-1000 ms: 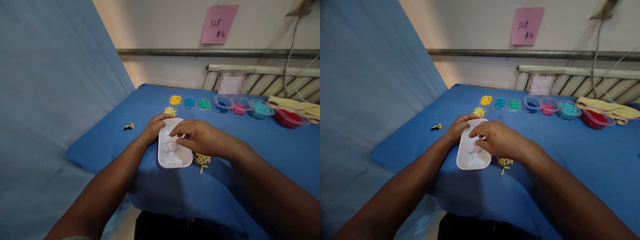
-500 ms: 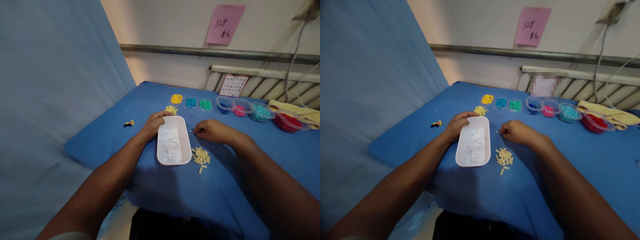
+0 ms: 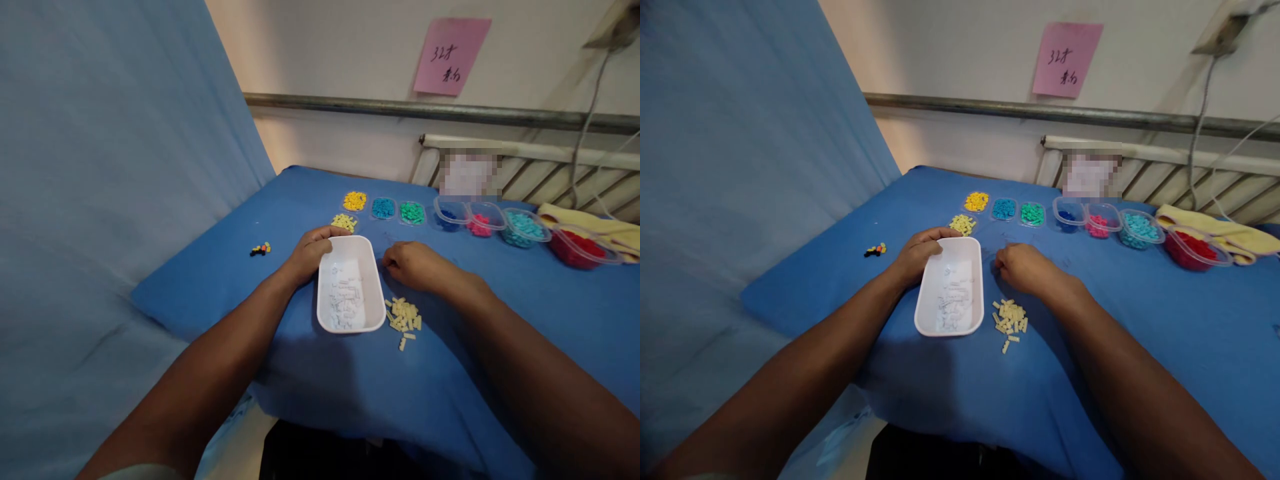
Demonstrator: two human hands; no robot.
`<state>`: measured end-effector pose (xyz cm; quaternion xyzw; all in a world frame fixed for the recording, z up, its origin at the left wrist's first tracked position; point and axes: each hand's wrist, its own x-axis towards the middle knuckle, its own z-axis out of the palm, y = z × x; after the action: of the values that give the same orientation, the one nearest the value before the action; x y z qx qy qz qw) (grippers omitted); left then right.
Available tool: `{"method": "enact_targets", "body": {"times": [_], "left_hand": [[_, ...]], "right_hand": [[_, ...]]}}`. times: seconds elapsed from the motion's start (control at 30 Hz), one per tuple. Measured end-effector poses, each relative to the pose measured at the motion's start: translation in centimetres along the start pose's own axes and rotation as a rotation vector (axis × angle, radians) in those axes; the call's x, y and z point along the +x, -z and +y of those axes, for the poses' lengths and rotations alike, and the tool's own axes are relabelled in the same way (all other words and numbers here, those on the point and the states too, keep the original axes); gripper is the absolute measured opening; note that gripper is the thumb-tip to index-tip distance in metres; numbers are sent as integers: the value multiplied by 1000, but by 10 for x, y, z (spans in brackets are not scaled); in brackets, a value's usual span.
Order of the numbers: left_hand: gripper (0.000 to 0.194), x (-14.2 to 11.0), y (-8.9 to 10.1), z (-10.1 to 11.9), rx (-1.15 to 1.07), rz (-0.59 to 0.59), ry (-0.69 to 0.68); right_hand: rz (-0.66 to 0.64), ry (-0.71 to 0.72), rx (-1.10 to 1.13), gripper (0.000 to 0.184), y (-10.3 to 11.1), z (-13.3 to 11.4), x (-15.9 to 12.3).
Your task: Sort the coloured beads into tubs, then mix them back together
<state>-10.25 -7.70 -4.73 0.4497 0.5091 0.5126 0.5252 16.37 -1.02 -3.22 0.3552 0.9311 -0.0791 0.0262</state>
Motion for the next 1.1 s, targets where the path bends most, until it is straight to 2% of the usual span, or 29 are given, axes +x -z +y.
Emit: {"method": "enact_targets", "body": {"times": [0.23,0.33,0.4,0.47,0.57,0.7,0.77,0.87,0.93,1.0,1.1], "left_hand": [[54,4,6,-5,4,-21,-8],[54,3,4,-4,6,-16,-7],[55,1,0,-2,-2,-15,-4],[55,-2,-4,1,-8,-21,-3],[53,-3,-7,3,-8,-16,-14],[52,-2,-6,2,6,-12,-32],[53,-2,-4,1,20,-8,-26],[56,-3,-2,3,22,20,-9],[57,-4,-1,7,23,47,-5],[59,-5,0,11,27,65,-8],[61,-5,2,15,40,64,-31]], "right_hand": [[-38,-94,-4,31,3,16,-3],[0,-116,165,27,11,24,-10],[73,-126,344,22,21,23,-18],[203,-115,490,18,33,14,-27],[388,34,594,20,46,-13,-36],[367,253,555,22,51,-46,-39],[372,271,516,24,54,-49,-40],[390,215,489,24,57,-38,-48],[362,153,466,25,53,-29,-60],[308,111,426,30,41,-26,-75],[229,180,343,58,9,-33,-98]]}}
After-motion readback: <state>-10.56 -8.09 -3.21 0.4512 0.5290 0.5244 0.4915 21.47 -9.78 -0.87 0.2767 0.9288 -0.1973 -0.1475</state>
